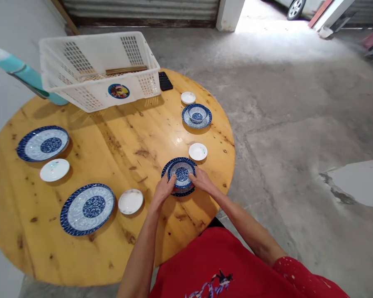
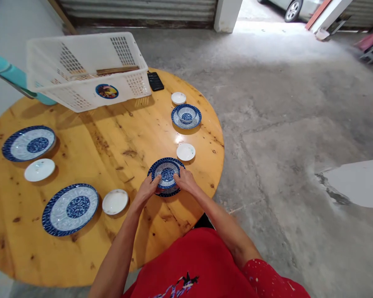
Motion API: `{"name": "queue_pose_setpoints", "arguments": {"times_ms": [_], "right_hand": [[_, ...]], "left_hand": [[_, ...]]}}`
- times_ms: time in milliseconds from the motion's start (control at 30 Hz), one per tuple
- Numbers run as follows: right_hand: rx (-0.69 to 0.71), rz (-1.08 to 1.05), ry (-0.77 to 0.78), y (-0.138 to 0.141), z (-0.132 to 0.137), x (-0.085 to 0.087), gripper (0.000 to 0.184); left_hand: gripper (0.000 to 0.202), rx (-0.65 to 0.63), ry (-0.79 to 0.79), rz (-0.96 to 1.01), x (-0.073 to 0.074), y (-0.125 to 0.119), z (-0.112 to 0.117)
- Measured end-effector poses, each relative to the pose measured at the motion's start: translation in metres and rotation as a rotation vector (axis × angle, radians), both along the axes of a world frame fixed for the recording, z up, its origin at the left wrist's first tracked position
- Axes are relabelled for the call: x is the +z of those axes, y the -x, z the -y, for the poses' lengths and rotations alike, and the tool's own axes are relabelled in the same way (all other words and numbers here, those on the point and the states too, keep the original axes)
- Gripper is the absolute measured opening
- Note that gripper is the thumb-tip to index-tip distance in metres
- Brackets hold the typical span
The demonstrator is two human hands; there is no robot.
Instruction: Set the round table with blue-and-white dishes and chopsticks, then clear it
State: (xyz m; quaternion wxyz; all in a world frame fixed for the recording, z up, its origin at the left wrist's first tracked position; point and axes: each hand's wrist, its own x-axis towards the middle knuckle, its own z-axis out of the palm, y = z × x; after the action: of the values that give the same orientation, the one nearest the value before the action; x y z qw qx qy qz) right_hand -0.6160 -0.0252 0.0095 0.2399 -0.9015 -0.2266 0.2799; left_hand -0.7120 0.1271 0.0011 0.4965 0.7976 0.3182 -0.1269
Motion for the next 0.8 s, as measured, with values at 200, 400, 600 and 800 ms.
{"name": "queue_pose_setpoints", "arguments": {"times_ms": [200, 400, 600, 800], "right_hand": [[-0.137, 0.073, -0.085, 0.015, -0.002, 0.004, 0.020], [-0.200, 0.212, -0.142, 0.056, 0.023, 0.023, 0.027], [-0.276, 0.209, -0.118, 0.105, 0.066, 0.023, 0.029], [-0.379, 0.183, -0.155, 0.111, 0.132, 0.011, 0.037]], "left_hand": [[0.041, 0.155, 0.199, 0.181, -0.005, 0.008, 0.005], [0.039, -0.012, -0.031, 0.303, 0.020, 0.037, 0.014], [0.047, -0.086, 0.015, 0.236, 0.024, 0.071, 0.052], [0.043, -0.158, 0.064, 0.238, 0.015, 0.066, 0.112]]}}
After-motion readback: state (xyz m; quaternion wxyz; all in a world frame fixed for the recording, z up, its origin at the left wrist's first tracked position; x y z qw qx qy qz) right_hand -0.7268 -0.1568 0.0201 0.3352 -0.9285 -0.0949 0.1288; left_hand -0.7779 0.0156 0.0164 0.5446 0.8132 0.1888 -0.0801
